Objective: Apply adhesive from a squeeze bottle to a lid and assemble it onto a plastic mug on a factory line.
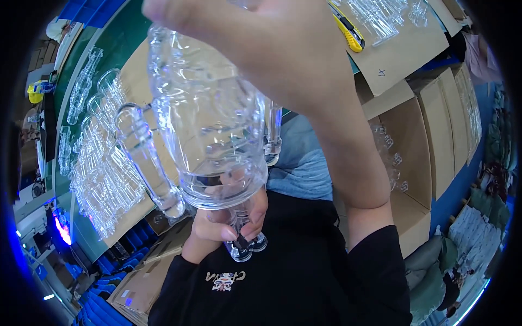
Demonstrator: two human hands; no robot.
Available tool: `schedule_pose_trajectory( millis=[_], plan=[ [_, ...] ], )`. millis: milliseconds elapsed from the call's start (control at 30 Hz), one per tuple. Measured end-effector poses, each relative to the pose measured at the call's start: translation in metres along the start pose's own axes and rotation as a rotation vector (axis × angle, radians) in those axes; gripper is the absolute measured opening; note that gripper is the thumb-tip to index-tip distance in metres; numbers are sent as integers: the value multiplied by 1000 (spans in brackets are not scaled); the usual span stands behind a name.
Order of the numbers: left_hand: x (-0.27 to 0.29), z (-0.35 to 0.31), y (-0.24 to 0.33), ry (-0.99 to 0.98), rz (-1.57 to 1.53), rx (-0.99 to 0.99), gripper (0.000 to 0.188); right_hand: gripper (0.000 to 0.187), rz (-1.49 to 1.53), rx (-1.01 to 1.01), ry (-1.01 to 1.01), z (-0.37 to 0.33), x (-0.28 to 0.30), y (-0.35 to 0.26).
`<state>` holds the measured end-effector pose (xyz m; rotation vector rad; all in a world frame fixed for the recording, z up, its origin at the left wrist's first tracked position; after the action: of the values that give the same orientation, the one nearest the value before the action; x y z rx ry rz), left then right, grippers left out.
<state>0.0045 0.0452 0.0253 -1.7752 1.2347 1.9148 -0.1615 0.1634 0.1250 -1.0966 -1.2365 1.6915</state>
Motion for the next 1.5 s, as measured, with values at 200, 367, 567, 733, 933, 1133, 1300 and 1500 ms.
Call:
schedule_pose_trajectory(
  millis=[200, 367, 567, 733, 933, 1133, 1300, 1500],
  plan=[
    [1, 6, -2, -216, -400, 18, 80, 69, -91, -45, -56, 9, -9, 4],
    [2, 9, -3, -312, -463, -12, 80, 74, -190, -72, -123, 14, -14, 11],
    [4, 1, -2, -276, -328, -31, 75, 73, -156, -71, -151, 12, -18, 13],
    [9, -3, 12, 196, 915, -199, 63, 67, -109, -43, 3, 10, -14, 12],
    [-7, 5, 31, 285, 971, -123, 52, 60, -20, 27, 145, 6, -17, 8],
    [-8, 3, 43, 237, 1041, -86, 52, 53, 111, 106, 259, -7, -17, -3],
    [11, 15, 26, -128, 487, -146, 61, 58, -177, 72, 347, 6, -16, -5],
    [7, 21, 7, -750, -505, -81, 75, 57, -314, 32, -120, 6, -28, -7]
  ],
)
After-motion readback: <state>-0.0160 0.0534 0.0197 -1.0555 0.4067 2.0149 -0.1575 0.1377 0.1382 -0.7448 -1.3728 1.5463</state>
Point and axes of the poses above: each hand's wrist, its own z-axis towards the middle knuckle, its own x-axis out of the back of the hand, y = z × x, the point moved 5 cm from there along z, towards the middle knuckle, and after that the axes turned 9 degrees about -y, right-handed, at the moved point
